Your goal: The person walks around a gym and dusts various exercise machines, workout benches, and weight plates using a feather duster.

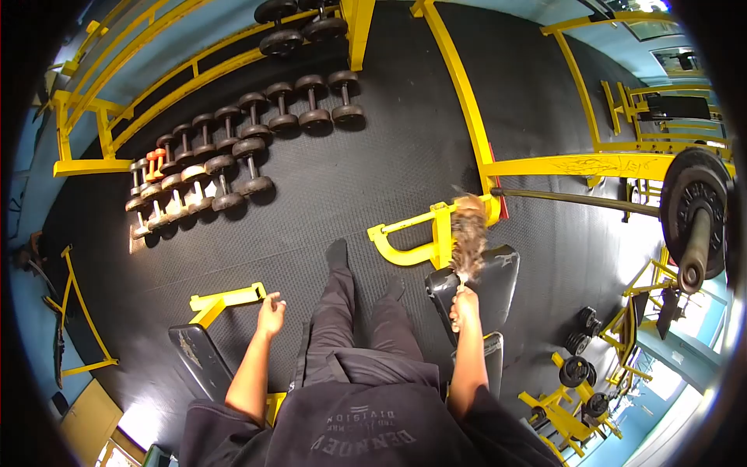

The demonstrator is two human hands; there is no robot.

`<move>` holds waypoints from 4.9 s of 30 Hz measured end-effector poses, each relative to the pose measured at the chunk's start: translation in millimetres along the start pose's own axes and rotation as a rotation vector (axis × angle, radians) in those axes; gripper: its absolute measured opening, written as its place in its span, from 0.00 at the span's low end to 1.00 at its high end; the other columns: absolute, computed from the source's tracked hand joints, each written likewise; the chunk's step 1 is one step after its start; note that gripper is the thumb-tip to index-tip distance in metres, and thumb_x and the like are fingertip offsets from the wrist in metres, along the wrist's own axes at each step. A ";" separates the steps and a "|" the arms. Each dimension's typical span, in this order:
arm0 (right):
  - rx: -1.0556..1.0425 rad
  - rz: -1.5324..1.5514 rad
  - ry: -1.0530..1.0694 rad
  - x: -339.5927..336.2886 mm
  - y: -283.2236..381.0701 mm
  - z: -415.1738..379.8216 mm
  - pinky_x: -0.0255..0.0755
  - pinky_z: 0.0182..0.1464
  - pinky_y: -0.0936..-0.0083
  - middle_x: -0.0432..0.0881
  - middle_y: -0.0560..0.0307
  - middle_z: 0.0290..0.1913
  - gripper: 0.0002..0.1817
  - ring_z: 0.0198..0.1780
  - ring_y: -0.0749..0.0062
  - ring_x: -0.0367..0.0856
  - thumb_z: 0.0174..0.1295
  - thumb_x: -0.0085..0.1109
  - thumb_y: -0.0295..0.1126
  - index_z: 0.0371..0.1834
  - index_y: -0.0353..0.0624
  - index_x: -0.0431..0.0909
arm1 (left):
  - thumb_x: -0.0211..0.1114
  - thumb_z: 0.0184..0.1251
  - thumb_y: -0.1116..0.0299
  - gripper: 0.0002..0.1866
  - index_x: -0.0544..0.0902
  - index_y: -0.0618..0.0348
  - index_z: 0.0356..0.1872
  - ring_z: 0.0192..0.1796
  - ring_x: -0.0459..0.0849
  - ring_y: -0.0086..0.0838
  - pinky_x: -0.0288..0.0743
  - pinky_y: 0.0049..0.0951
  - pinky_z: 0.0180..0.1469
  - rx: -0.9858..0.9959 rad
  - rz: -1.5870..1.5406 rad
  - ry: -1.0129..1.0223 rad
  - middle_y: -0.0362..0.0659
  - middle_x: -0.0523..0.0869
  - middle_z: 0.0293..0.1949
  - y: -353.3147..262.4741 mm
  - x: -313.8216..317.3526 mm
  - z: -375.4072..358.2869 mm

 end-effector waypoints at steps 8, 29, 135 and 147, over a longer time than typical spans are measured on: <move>0.433 0.373 0.484 123.0 -114.6 5.2 0.54 0.13 0.78 0.67 0.61 0.19 0.05 0.12 0.79 0.57 0.59 0.50 0.22 0.37 0.45 0.72 | 0.61 0.70 0.65 0.22 0.72 0.60 0.62 0.43 0.83 0.31 0.76 0.32 0.50 0.082 0.133 0.093 0.45 0.84 0.39 -91.5 4.5 50.8; 0.331 -0.570 0.075 90.0 -217.9 167.5 0.68 0.25 0.55 0.80 0.48 0.25 0.16 0.25 0.58 0.79 0.63 0.48 0.23 0.50 0.42 0.82 | 0.61 0.71 0.67 0.22 0.72 0.55 0.64 0.38 0.76 0.21 0.74 0.25 0.45 0.095 0.101 0.114 0.40 0.79 0.39 -22.9 -12.6 48.9; -1.606 0.167 -0.380 100.5 725.3 -185.9 0.76 0.47 0.63 0.83 0.37 0.44 0.17 0.46 0.46 0.84 0.69 0.52 0.30 0.59 0.41 0.77 | 0.63 0.60 0.81 0.42 0.47 0.57 0.70 0.35 0.78 0.24 0.73 0.23 0.38 1.263 -0.124 -0.188 0.49 0.65 0.55 -660.5 -103.3 83.2; -1.336 -0.039 -0.846 75.9 818.1 -163.4 0.77 0.42 0.49 0.80 0.42 0.44 0.19 0.41 0.41 0.83 0.69 0.48 0.36 0.63 0.49 0.72 | 0.60 0.63 0.81 0.42 0.43 0.54 0.72 0.38 0.75 0.25 0.73 0.27 0.43 1.290 -0.154 -0.056 0.49 0.67 0.54 -839.8 -71.4 109.9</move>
Point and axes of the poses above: each hand's wrist, its own z-axis towards the middle knuckle, its own x-axis out of the palm, y = z × x, the point moved 3 cm from there along z, towards the middle knuckle
